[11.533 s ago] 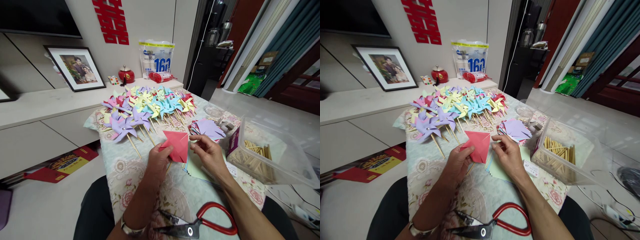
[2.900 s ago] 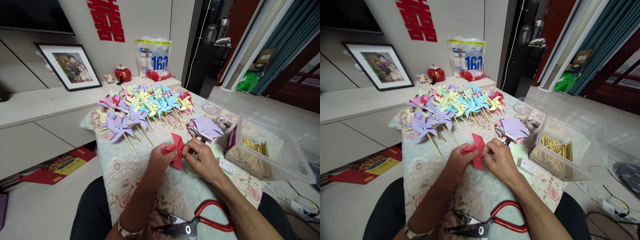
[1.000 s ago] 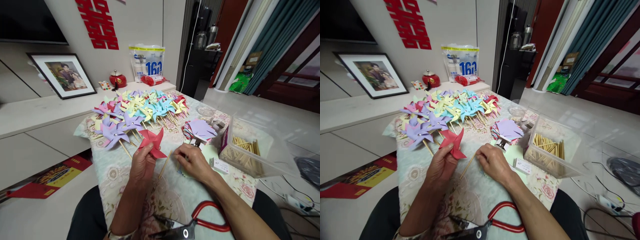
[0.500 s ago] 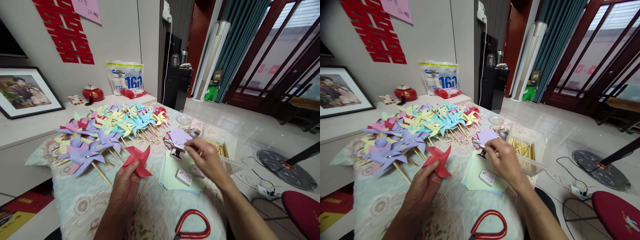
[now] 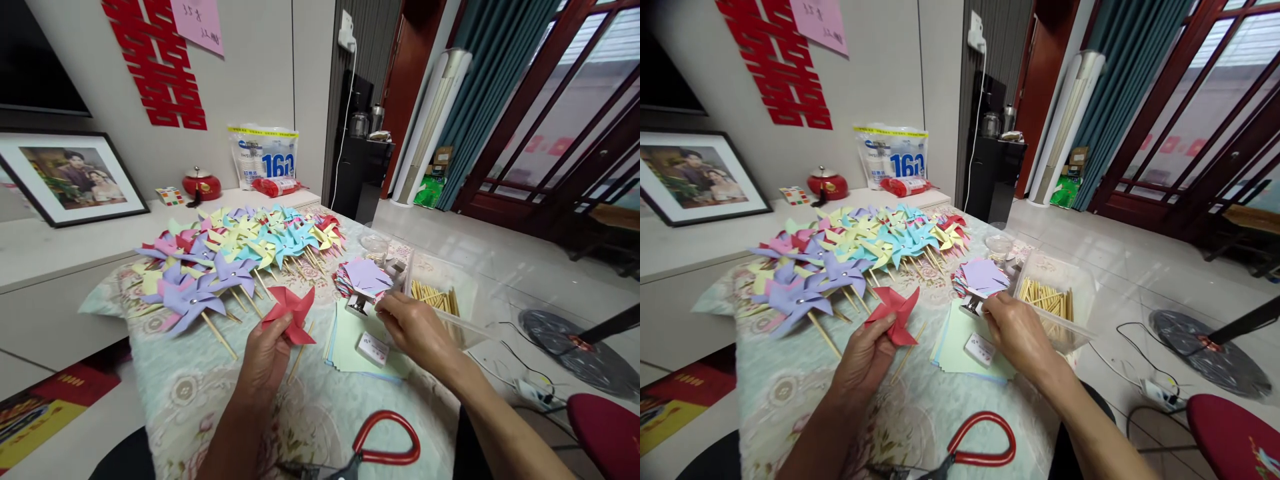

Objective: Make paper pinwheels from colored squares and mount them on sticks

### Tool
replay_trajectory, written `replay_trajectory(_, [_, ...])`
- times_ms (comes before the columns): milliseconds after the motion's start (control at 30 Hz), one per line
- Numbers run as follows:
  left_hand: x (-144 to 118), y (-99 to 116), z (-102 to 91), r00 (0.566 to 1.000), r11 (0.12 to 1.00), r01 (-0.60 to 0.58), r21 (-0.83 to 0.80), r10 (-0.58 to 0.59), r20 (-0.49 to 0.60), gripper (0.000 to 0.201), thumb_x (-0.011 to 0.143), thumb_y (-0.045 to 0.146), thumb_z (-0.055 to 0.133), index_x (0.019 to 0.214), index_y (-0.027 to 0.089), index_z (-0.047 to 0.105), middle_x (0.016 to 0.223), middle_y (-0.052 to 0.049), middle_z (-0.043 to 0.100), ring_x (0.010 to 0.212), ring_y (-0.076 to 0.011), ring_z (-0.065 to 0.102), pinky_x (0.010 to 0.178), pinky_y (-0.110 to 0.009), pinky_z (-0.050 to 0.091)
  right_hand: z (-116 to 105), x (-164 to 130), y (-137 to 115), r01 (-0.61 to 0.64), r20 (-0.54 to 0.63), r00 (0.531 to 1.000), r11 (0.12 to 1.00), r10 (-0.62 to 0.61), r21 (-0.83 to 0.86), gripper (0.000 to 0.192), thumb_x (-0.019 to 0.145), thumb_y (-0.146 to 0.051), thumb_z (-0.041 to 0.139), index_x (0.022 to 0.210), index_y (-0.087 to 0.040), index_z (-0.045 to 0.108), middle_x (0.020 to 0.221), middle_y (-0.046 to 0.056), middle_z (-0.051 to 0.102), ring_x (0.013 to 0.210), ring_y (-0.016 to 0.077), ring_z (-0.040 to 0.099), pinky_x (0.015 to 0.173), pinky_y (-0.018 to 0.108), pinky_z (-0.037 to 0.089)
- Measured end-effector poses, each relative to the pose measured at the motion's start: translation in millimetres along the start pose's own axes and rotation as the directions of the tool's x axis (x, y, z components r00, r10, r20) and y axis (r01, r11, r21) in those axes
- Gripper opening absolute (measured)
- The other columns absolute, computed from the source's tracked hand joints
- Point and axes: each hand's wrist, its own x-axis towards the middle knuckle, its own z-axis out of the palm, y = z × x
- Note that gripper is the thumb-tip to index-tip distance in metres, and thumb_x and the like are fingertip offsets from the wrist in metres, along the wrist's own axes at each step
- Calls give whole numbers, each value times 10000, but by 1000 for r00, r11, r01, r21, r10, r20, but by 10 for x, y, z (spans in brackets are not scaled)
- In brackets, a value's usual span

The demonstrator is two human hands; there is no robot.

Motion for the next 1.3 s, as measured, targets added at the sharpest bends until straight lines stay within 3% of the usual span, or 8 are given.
replay_trajectory(167, [-5,-14,16,1000,1000,6,8,-6,-11,287,571,131,874,827,117,744,809,-24,787,704,-143,715,682,-218,593,211,235,-164,-58,205,971,955,121,-289,243,957,-90,449,975,-175,675,1029,93,665,802,189,690,660,263,427])
replay_trajectory(367, [-17,-6,35,1000,1000,4,8,-4,31,321,571,154,885,862,135,752,834,-19,793,735,-155,723,703,-231,594,503,471,-114,-132,208,953,920,221,-370,313,911,-23,420,957,-120,714,1051,174,666,836,277,731,618,294,450])
replay_trajectory(533, [-30,-32,62,999,999,37,40,-38,12,319,544,163,895,833,136,762,829,-42,802,743,-185,735,703,-258,596,560,542,-37,-170,217,944,931,248,-323,292,954,-130,444,971,-143,735,1034,162,697,889,314,730,632,317,453])
replay_trajectory(633, [-46,-74,54,998,995,49,84,-52,44,366,583,207,882,923,145,761,898,-64,805,797,-218,744,760,-315,598,538,585,19,-187,242,937,946,252,-264,248,944,-199,499,939,-164,745,1015,145,716,909,309,723,635,312,431])
replay_trajectory(800, [-94,-96,86,993,989,73,129,-83,79,319,611,241,871,894,151,755,876,-69,799,821,-248,740,799,-343,576,515,605,79,-167,271,938,968,214,-185,225,906,-159,513,906,-181,737,1021,131,730,909,283,713,627,301,371])
replay_trajectory(967, [-67,-90,281,988,978,116,175,-132,80,325,593,226,872,887,147,757,865,-67,792,785,-232,718,772,-328,558,560,579,131,-157,254,949,978,187,-134,235,928,-169,492,910,-173,726,1018,134,727,900,278,704,647,309,351])
replay_trajectory(1100, [-10,-187,412,993,982,76,171,-91,80,336,588,226,870,891,144,750,814,-61,779,741,-214,693,719,-306,537,610,575,180,-144,260,951,985,164,-93,226,928,-202,516,857,-174,728,995,132,719,892,278,698,661,306,347])
replay_trajectory(1300, [-40,-310,365,982,986,114,123,-130,134,323,602,227,846,905,156,757,890,-77,785,827,-238,699,819,-338,530,657,572,218,-142,247,957,988,153,-64,237,903,-122,484,871,-167,715,1003,125,724,881,251,694,660,294,341])
